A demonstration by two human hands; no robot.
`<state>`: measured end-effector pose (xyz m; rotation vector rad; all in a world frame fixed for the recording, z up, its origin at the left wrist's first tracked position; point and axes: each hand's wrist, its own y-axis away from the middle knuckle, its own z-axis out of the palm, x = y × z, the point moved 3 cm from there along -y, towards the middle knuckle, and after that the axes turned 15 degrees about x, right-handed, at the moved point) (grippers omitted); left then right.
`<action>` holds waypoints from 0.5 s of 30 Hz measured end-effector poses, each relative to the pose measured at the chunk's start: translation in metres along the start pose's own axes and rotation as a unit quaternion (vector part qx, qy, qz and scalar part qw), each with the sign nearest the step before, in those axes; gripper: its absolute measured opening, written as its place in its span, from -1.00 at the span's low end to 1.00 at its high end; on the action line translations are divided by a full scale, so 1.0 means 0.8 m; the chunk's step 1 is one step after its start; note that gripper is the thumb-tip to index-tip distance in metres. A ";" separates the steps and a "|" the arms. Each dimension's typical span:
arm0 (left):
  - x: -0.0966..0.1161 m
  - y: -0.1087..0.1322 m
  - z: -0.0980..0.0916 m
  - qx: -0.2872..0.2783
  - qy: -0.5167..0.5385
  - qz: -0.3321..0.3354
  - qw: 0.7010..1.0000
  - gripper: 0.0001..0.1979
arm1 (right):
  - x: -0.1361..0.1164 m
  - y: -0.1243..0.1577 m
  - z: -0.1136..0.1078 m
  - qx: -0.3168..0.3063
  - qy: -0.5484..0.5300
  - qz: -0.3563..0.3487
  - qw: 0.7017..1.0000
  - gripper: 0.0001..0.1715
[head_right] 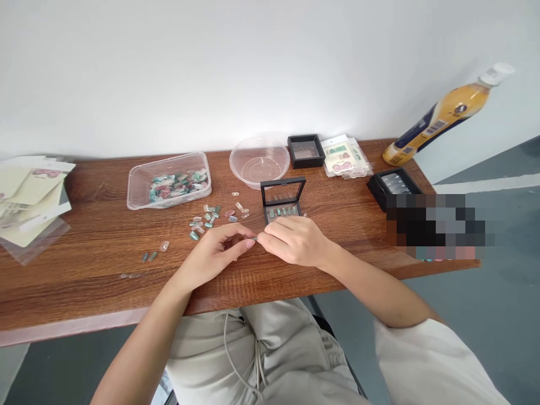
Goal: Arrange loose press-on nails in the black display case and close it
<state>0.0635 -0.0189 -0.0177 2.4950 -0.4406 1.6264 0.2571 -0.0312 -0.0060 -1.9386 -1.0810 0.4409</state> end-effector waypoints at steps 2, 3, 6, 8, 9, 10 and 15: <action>-0.003 0.000 0.002 -0.012 0.015 -0.017 1.000 -0.74 | -0.003 -0.001 0.000 0.002 0.005 -0.009 1.000 -0.79; -0.004 0.000 0.003 -0.019 0.026 -0.026 0.999 -0.74 | -0.003 -0.001 0.000 0.002 0.004 -0.012 1.000 -0.78; -0.007 0.001 0.004 -0.036 0.064 -0.050 0.996 -0.74 | -0.003 0.000 0.000 0.004 -0.019 -0.004 1.000 -0.83; -0.007 0.002 0.004 -0.045 0.091 -0.063 0.993 -0.73 | -0.002 0.000 -0.001 0.013 -0.045 0.012 0.999 -0.91; -0.007 0.001 0.004 -0.048 0.103 -0.068 0.991 -0.73 | -0.001 0.000 -0.001 0.017 -0.059 0.020 0.998 -0.94; -0.007 0.001 0.004 -0.051 0.114 -0.072 0.990 -0.73 | 0.000 0.000 -0.001 0.020 -0.072 0.027 0.997 -0.95; -0.005 0.001 0.003 -0.055 0.172 -0.099 0.979 -0.74 | 0.000 0.004 0.001 0.021 -0.144 0.062 0.987 -0.95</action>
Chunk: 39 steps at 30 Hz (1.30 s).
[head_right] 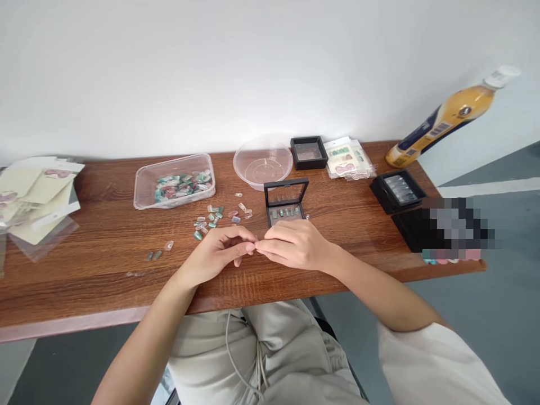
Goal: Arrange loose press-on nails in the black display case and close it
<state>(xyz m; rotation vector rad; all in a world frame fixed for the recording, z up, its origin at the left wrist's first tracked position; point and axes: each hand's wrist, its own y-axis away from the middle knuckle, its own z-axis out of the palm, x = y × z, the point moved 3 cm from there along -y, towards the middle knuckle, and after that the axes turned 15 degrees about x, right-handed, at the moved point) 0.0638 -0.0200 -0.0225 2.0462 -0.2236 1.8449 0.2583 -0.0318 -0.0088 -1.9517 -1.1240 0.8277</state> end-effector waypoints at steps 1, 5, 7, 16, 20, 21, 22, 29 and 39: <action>0.000 0.000 0.001 -0.003 0.013 -0.004 1.000 -0.74 | 0.000 0.001 0.000 0.003 -0.014 0.008 1.000 -0.95; 0.001 -0.001 0.004 -0.020 0.036 -0.016 0.999 -0.74 | 0.000 0.003 0.001 0.016 -0.051 0.023 0.998 -0.97; 0.000 -0.001 0.004 -0.018 0.033 -0.028 0.999 -0.73 | 0.000 0.002 0.002 0.016 -0.049 0.020 0.998 -0.98; -0.009 -0.003 0.004 -0.002 0.083 -0.079 0.993 -0.72 | 0.003 -0.001 -0.001 0.010 0.048 -0.008 0.999 -0.94; -0.014 -0.006 0.004 0.017 0.082 -0.086 0.993 -0.73 | 0.002 -0.002 0.001 0.002 0.087 -0.012 0.996 -0.90; -0.014 -0.006 0.003 0.027 0.080 -0.084 0.993 -0.73 | 0.001 -0.002 0.002 -0.001 0.095 -0.015 0.995 -0.90; -0.014 -0.007 0.002 0.038 0.079 -0.081 0.993 -0.73 | 0.001 -0.001 0.003 -0.005 0.101 -0.017 0.995 -0.89; -0.013 -0.008 0.000 0.068 0.080 -0.054 0.993 -0.71 | -0.001 0.003 0.010 0.002 0.122 0.001 0.992 -0.76; -0.015 -0.010 0.006 0.074 0.044 -0.029 0.996 -0.67 | -0.009 0.001 0.011 0.013 0.161 0.037 0.986 -0.92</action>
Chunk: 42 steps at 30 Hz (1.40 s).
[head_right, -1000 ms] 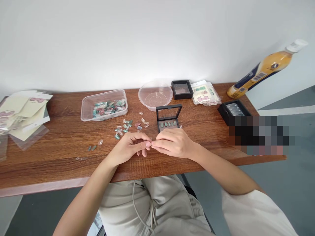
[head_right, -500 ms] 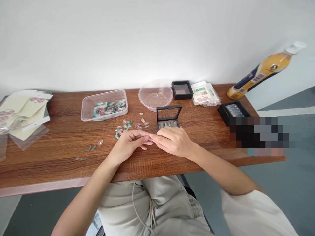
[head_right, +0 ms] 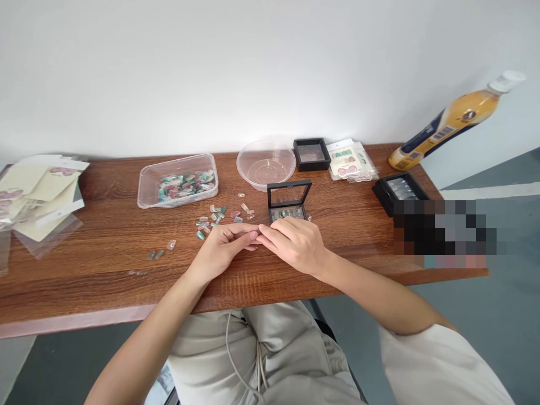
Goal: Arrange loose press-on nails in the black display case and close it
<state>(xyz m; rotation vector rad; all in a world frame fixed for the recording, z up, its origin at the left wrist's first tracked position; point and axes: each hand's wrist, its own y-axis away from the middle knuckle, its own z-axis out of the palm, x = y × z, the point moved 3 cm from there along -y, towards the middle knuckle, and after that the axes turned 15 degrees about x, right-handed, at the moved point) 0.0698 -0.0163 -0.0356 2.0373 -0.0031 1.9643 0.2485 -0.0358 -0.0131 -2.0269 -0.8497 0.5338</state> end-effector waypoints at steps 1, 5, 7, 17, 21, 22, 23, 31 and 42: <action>0.001 0.001 0.000 -0.004 0.001 0.000 1.000 -0.65 | 0.001 0.000 0.000 -0.006 -0.002 0.007 1.000 -0.91; 0.004 0.005 0.000 -0.030 0.004 -0.007 1.000 -0.60 | 0.006 0.001 0.002 -0.034 -0.005 0.035 0.999 -0.88; 0.007 0.007 -0.003 -0.002 -0.027 0.016 1.000 -0.59 | 0.011 0.000 0.000 -0.038 -0.009 0.052 0.998 -0.88; 0.034 0.018 -0.085 0.412 -0.375 0.278 0.783 -0.76 | 0.053 -0.001 -0.016 -0.263 -0.022 0.068 0.962 -0.81; 0.031 0.016 -0.105 0.412 -0.442 0.256 0.755 -0.77 | 0.058 0.000 -0.016 -0.317 -0.008 0.082 0.945 -0.81; 0.031 0.016 -0.107 0.405 -0.457 0.249 0.751 -0.77 | 0.059 0.000 -0.016 -0.322 -0.006 0.083 0.943 -0.80; 0.030 0.015 -0.109 0.399 -0.473 0.242 0.748 -0.77 | 0.059 0.000 -0.016 -0.326 -0.003 0.084 0.942 -0.80; 0.027 0.016 -0.121 0.315 -0.610 0.142 0.713 -0.68 | 0.061 0.000 -0.017 -0.337 0.006 0.088 0.938 -0.82; 0.025 0.018 -0.122 0.263 -0.622 0.118 0.729 -0.69 | 0.062 0.001 -0.018 -0.343 0.005 0.092 0.935 -0.82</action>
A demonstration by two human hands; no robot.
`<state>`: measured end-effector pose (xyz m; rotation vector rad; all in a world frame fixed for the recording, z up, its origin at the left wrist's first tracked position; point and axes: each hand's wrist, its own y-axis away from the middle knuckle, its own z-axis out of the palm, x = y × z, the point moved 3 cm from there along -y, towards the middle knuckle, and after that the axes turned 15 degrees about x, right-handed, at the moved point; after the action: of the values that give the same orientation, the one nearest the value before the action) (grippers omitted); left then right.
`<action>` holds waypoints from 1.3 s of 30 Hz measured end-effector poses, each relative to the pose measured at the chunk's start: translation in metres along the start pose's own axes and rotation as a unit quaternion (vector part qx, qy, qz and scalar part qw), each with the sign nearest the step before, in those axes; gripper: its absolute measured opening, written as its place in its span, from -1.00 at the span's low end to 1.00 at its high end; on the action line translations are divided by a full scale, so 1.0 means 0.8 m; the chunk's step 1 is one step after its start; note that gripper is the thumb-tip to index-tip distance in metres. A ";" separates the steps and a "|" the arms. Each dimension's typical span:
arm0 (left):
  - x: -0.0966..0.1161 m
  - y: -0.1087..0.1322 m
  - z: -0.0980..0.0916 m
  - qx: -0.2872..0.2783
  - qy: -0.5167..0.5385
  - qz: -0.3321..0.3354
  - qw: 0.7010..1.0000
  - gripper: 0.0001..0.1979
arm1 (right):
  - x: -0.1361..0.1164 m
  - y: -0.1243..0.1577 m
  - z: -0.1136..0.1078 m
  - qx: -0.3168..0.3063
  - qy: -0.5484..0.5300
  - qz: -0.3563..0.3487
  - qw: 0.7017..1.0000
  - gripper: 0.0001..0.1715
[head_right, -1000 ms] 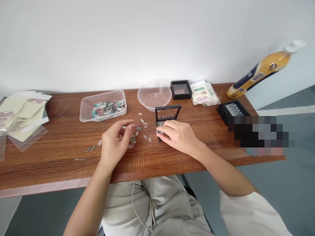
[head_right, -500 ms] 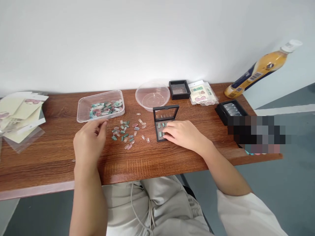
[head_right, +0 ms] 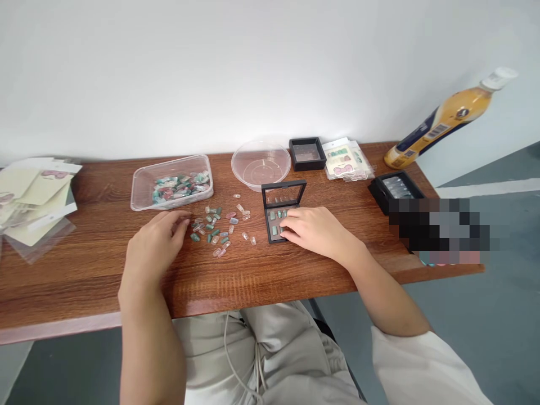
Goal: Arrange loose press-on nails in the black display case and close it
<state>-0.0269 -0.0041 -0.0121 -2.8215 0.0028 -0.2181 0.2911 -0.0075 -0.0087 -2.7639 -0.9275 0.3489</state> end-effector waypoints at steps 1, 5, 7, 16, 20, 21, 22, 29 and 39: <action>-0.001 0.000 0.000 -0.004 0.000 0.000 1.000 -0.69 | 0.000 0.000 0.000 -0.001 -0.001 0.000 1.000 -0.82; -0.003 0.000 0.002 -0.018 0.003 0.000 1.000 -0.70 | 0.001 0.001 -0.001 0.001 -0.005 0.001 1.000 -0.81; -0.004 0.000 0.002 -0.023 0.013 0.000 1.000 -0.71 | 0.004 0.002 -0.004 0.004 -0.010 0.004 1.000 -0.82; -0.006 0.000 0.004 -0.029 0.040 0.005 0.999 -0.79 | 0.029 0.014 -0.019 -0.015 -0.055 0.087 0.995 -0.88; -0.007 -0.001 0.005 -0.029 0.036 -0.003 0.999 -0.81 | 0.035 0.017 -0.022 -0.024 -0.058 0.116 0.991 -0.92; -0.007 -0.001 0.005 -0.031 0.035 -0.004 0.999 -0.81 | 0.036 0.018 -0.022 -0.026 -0.060 0.120 0.991 -0.92; -0.007 -0.001 0.005 -0.033 0.035 -0.005 0.999 -0.81 | 0.036 0.019 -0.022 -0.027 -0.061 0.122 0.990 -0.92; -0.005 -0.001 0.003 -0.027 0.030 -0.015 0.999 -0.79 | 0.033 0.019 -0.022 -0.040 -0.068 0.124 0.989 -0.92; -0.007 -0.001 0.004 -0.016 0.022 -0.032 0.999 -0.75 | 0.036 0.023 -0.019 -0.027 -0.069 0.120 0.990 -0.88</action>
<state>-0.0323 -0.0020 -0.0158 -2.8503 -0.0749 -0.2978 0.3280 -0.0058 -0.0039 -2.9389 -0.6411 0.5679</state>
